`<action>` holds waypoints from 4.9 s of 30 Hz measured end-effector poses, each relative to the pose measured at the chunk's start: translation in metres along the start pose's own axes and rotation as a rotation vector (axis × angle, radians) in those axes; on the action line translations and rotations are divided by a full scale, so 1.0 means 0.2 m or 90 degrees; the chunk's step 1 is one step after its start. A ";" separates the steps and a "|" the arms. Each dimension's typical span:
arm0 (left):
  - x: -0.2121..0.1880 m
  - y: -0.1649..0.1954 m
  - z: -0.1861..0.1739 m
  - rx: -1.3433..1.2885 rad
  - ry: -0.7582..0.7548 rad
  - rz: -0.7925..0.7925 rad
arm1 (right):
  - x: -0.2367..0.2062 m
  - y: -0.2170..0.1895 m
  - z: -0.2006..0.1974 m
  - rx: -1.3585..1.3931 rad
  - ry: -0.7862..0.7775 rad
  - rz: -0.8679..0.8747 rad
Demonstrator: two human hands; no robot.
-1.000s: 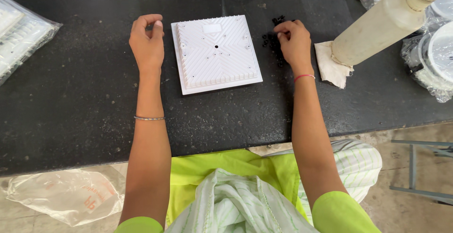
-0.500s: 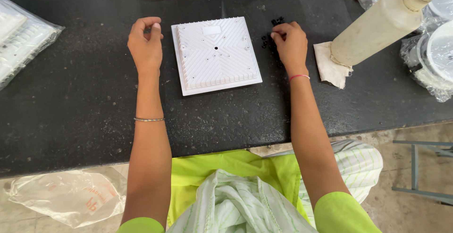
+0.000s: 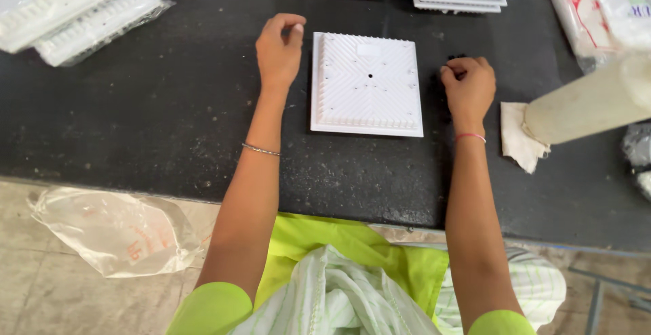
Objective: The person works at a factory bench with white square plastic fixture trays and a pile of small black fasteners. They pick up black fasteners, place them into the trays, wrap finished trays in clear plastic film, and stack the wrapped trays with others on the bench.
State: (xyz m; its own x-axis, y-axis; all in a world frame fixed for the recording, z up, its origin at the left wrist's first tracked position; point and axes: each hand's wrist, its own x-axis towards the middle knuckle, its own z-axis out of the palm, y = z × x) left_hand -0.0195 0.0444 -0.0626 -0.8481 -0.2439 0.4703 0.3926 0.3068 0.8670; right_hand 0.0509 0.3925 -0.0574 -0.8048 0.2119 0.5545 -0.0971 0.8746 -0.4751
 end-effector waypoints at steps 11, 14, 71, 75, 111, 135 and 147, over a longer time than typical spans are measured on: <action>0.01 0.02 0.00 -0.029 0.015 -0.022 | -0.01 -0.63 -0.08 0.212 -0.288 -0.133; 0.02 0.01 -0.01 -0.053 0.028 -0.017 | -0.01 -0.68 -0.08 0.198 -0.298 -0.139; -0.01 0.05 -0.06 -0.029 -0.053 -0.057 | -0.01 -0.55 -0.11 -0.006 -0.292 -0.300; -0.01 0.05 -0.06 0.087 -0.064 -0.044 | 0.03 -0.43 -0.11 0.165 -0.237 -0.264; -0.07 0.02 0.03 0.200 -0.087 0.093 | 0.00 -0.04 0.04 0.523 -0.397 0.376; -0.09 0.25 0.04 -0.136 -0.150 0.045 | 0.04 -0.16 -0.16 0.793 -0.355 0.275; 0.03 0.22 -0.05 -0.506 -0.093 -0.252 | -0.08 -0.55 -0.21 0.190 -0.031 -0.245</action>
State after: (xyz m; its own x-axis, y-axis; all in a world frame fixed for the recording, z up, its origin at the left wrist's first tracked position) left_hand -0.0030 0.0469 -0.0201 -0.9890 -0.0607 0.1349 0.1468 -0.5157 0.8441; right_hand 0.0997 0.3106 0.0142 -0.7033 -0.1293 0.6991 -0.5508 0.7208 -0.4208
